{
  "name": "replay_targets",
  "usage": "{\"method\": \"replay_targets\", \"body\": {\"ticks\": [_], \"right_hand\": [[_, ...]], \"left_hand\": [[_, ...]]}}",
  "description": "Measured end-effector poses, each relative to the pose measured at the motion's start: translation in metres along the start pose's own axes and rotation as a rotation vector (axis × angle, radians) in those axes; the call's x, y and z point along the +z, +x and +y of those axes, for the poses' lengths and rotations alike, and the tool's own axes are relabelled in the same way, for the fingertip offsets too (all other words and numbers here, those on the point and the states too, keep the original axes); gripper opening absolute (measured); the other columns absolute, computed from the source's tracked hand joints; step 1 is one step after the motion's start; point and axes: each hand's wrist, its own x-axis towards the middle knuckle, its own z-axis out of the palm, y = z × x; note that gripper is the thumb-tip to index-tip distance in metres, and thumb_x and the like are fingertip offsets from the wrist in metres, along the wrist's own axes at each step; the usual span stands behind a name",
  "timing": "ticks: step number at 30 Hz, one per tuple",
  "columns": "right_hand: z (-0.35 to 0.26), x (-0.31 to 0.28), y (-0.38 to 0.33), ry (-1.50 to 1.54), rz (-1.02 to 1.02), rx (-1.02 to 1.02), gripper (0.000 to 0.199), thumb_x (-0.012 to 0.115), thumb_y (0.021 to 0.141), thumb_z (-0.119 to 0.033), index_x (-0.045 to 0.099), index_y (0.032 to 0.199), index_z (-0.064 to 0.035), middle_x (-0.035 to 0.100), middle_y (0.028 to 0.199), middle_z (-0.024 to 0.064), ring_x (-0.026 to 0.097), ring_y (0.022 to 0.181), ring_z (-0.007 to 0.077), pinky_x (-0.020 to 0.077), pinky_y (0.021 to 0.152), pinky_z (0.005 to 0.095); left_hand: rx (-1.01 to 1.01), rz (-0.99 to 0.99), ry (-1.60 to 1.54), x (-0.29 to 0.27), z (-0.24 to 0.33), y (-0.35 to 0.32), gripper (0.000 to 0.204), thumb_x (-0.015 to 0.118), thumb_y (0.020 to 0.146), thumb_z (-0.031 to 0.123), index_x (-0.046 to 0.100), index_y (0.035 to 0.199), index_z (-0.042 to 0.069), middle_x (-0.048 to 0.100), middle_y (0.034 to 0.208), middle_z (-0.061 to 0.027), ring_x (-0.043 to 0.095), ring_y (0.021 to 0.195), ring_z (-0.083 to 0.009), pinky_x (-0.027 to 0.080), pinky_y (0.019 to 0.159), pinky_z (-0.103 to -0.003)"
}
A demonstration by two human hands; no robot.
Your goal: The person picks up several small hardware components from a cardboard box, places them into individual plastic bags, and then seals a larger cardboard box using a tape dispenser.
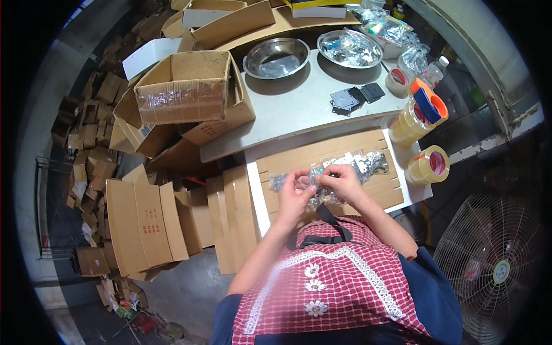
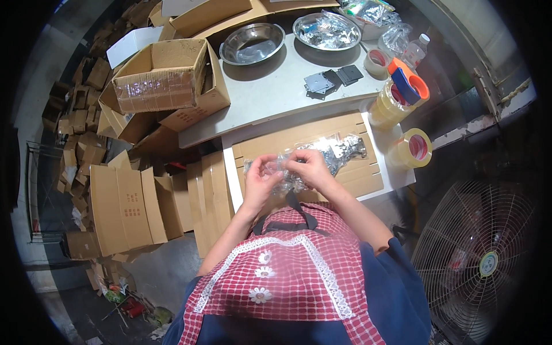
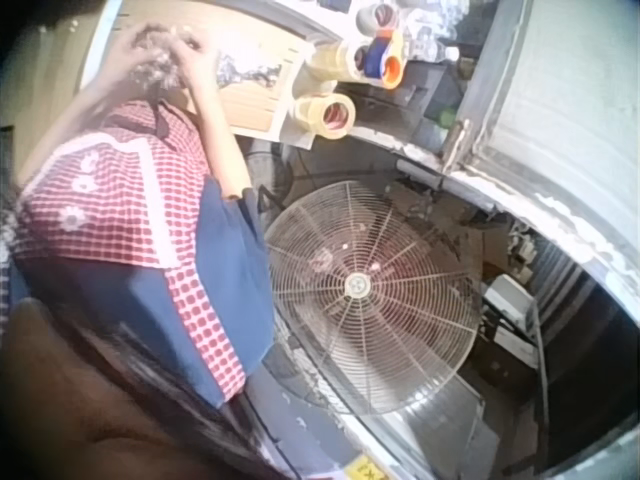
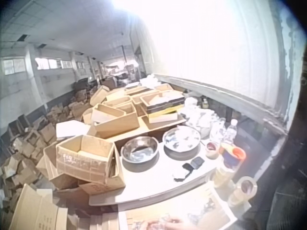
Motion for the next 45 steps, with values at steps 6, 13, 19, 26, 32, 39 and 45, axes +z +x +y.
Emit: {"method": "replay_targets", "body": {"ticks": [6,13,19,26,32,39,45], "right_hand": [[0.007,0.018,-0.003,-0.286,0.104,-0.408,0.021,0.070,0.086,-0.016,0.073,0.099,0.0005,0.071,0.080,0.0092,0.064,0.064,0.0122,0.0513,0.060,0.0291],[-0.010,0.018,-0.007,-0.334,0.155,-0.390,0.012,0.070,0.084,-0.012,0.068,0.087,-0.0010,0.068,0.076,0.0121,0.067,0.069,0.0184,0.0516,0.063,0.0302],[-0.014,0.015,-0.006,-0.599,0.074,-0.771,0.006,0.069,0.078,-0.008,0.065,0.082,-0.0068,0.061,0.078,0.0089,0.063,0.071,0.0279,0.0519,0.060,0.0354],[-0.015,0.010,-0.006,-0.892,0.027,-0.912,0.016,0.070,0.075,-0.004,0.069,0.091,-0.0071,0.064,0.085,0.0063,0.064,0.073,0.0264,0.0522,0.061,0.0360],[-0.011,0.015,-0.007,-0.529,-0.021,-0.810,0.013,0.069,0.079,-0.006,0.070,0.092,-0.0054,0.064,0.085,0.0083,0.064,0.074,0.0264,0.0519,0.063,0.0342],[-0.017,0.013,-0.008,-0.456,0.088,-0.641,0.010,0.067,0.085,-0.009,0.067,0.091,-0.0013,0.063,0.082,0.0114,0.063,0.073,0.0241,0.0497,0.064,0.0323],[-0.017,0.017,-0.013,-0.351,0.035,-0.499,0.016,0.064,0.085,-0.006,0.067,0.100,-0.0015,0.063,0.083,0.0122,0.064,0.075,0.0248,0.0505,0.066,0.0334]], "left_hand": [[-0.035,0.120,-0.104,0.000,0.003,0.002,0.045,0.069,0.084,-0.005,0.049,0.124,-0.002,0.063,0.104,-0.0089,0.064,0.093,-0.0141,0.058,0.079,-0.028],[-0.015,0.089,-0.038,0.002,0.004,0.002,0.043,0.069,0.083,-0.005,0.050,0.122,-0.001,0.063,0.102,-0.0069,0.063,0.093,-0.0126,0.055,0.082,-0.026],[0.051,0.053,-0.053,0.000,-0.001,0.002,0.040,0.067,0.084,-0.006,0.053,0.120,0.001,0.064,0.102,-0.0052,0.063,0.094,-0.0110,0.055,0.081,-0.026],[-0.030,0.077,-0.204,-0.010,0.006,0.000,0.032,0.061,0.087,-0.008,0.060,0.118,0.001,0.064,0.103,-0.0044,0.063,0.091,-0.0118,0.054,0.079,-0.026],[0.037,0.112,-0.140,-0.007,0.023,0.001,0.023,0.067,0.090,0.002,0.068,0.112,0.000,0.067,0.094,-0.0018,0.062,0.086,-0.0072,0.052,0.078,-0.021],[0.163,0.129,0.058,-0.006,0.019,-0.005,0.022,0.066,0.092,0.003,0.066,0.113,-0.001,0.069,0.092,-0.0023,0.064,0.085,-0.0074,0.052,0.077,-0.023],[0.413,0.091,0.511,-0.002,0.026,-0.009,0.025,0.061,0.091,-0.002,0.063,0.116,0.002,0.071,0.093,-0.0133,0.071,0.084,-0.0200,0.056,0.073,-0.031]]}}
